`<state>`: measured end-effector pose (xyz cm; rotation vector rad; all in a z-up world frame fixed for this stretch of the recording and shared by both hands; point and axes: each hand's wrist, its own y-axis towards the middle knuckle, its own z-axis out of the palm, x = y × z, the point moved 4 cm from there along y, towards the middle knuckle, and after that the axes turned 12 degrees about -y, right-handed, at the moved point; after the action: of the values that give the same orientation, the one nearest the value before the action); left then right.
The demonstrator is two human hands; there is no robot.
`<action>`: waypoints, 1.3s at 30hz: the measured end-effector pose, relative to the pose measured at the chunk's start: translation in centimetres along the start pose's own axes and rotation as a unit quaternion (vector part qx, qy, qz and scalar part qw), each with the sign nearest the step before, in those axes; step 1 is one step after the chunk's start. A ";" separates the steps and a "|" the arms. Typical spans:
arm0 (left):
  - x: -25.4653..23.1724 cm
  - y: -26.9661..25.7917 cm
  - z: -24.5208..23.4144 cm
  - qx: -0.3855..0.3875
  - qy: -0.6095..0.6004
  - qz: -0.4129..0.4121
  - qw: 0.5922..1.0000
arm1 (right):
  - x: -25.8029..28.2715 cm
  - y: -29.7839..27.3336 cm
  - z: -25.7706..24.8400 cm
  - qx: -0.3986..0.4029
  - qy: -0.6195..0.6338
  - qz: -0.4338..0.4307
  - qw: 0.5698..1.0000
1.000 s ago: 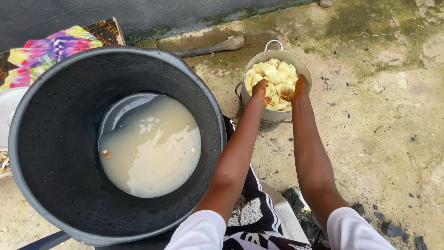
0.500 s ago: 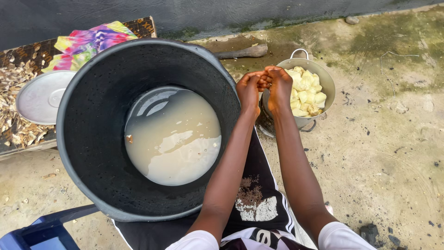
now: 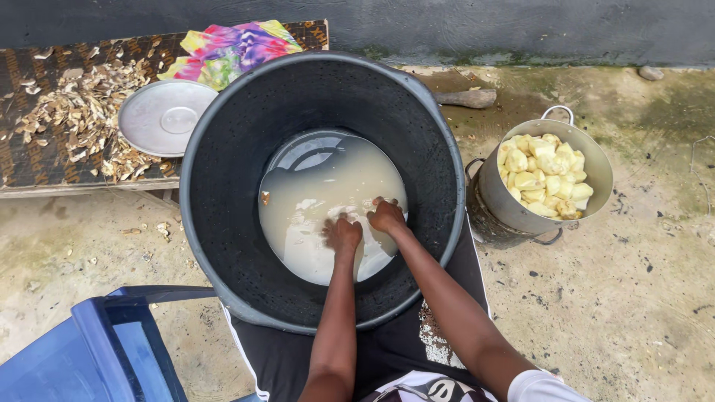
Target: The person washes pieces of cassava in a large black bucket of water by hand and transfers the clean pieces into a metal pot.
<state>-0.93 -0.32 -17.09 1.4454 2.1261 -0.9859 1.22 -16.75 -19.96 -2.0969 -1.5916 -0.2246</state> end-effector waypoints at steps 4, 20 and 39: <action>4.1 2.4 2.3 0.010 0.031 0.007 0.999 | -0.1 0.3 3.1 0.126 -0.105 0.062 0.984; 6.0 1.0 6.9 0.182 0.196 0.080 0.960 | 1.1 -1.3 6.0 0.157 -0.163 -0.071 0.971; 6.9 -0.4 3.2 -0.159 0.180 0.178 0.954 | 2.7 -2.7 4.4 0.078 -0.259 -0.008 0.963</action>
<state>-4.28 1.74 -23.63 1.8509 2.0262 -0.2468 -1.23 -11.77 -21.90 -2.1232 -1.8384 0.4698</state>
